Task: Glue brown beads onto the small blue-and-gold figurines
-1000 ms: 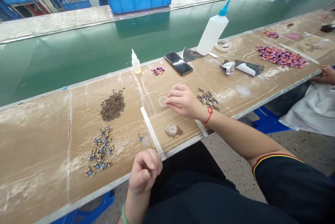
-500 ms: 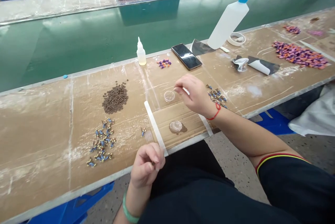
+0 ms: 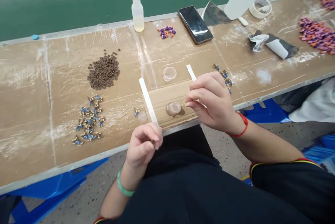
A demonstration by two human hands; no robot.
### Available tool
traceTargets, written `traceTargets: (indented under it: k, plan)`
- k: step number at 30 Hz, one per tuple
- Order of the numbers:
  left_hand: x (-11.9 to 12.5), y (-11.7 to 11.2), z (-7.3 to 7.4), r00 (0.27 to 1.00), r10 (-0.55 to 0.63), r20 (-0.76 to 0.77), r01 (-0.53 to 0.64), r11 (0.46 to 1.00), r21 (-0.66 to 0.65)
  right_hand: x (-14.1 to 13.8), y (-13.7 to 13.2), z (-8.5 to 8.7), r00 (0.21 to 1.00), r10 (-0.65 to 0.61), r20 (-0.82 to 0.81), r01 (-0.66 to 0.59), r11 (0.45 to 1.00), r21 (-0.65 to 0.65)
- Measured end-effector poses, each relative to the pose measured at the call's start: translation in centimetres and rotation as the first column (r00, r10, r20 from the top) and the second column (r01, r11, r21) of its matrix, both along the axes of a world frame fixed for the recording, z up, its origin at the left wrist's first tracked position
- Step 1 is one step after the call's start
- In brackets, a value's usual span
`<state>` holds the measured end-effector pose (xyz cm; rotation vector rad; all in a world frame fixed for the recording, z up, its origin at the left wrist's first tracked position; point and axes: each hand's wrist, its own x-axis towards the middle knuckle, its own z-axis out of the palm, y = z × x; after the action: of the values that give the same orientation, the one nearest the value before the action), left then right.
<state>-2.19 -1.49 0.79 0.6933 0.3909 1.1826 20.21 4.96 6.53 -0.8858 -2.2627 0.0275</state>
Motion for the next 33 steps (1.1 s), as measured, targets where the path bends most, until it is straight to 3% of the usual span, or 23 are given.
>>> traceTargets:
  k: [10, 15, 18, 24, 28, 33]
  plan:
    - [0.2, 0.2, 0.1, 1.0, 0.016, -0.013, -0.016, 1.0, -0.018, -0.1, -0.2, 0.6, 0.999, -0.03, -0.018, 0.03, 0.999, 0.031]
    - [1.0, 0.1, 0.4, 0.999, 0.043, 0.022, -0.043, 0.999, -0.023, -0.9, -1.6, 1.6, 0.976, -0.055, -0.209, 0.062, 0.998, 0.025]
    - [1.3, -0.1, 0.6, 0.998, 0.053, 0.029, -0.052, 0.998, -0.039, -2.2, -2.5, 2.1, 0.954, -0.002, -0.299, 0.006, 1.0, 0.009]
    - [1.4, -0.4, 0.9, 0.995, 0.103, -0.011, -0.104, 0.994, -0.026, -3.4, -3.3, 3.1, 0.961, 0.095, -0.26, -0.107, 0.994, -0.034]
    - [1.4, -0.5, 1.0, 0.995, 0.096, -0.032, -0.097, 0.995, -0.035, -3.0, -3.4, 3.3, 0.986, 0.092, -0.143, -0.095, 0.995, -0.015]
    - [1.5, -0.5, 1.4, 0.992, 0.112, -0.06, -0.115, 0.992, -0.054, -3.2, -3.5, 3.2, 0.985, 0.1, -0.14, -0.102, 0.995, -0.006]
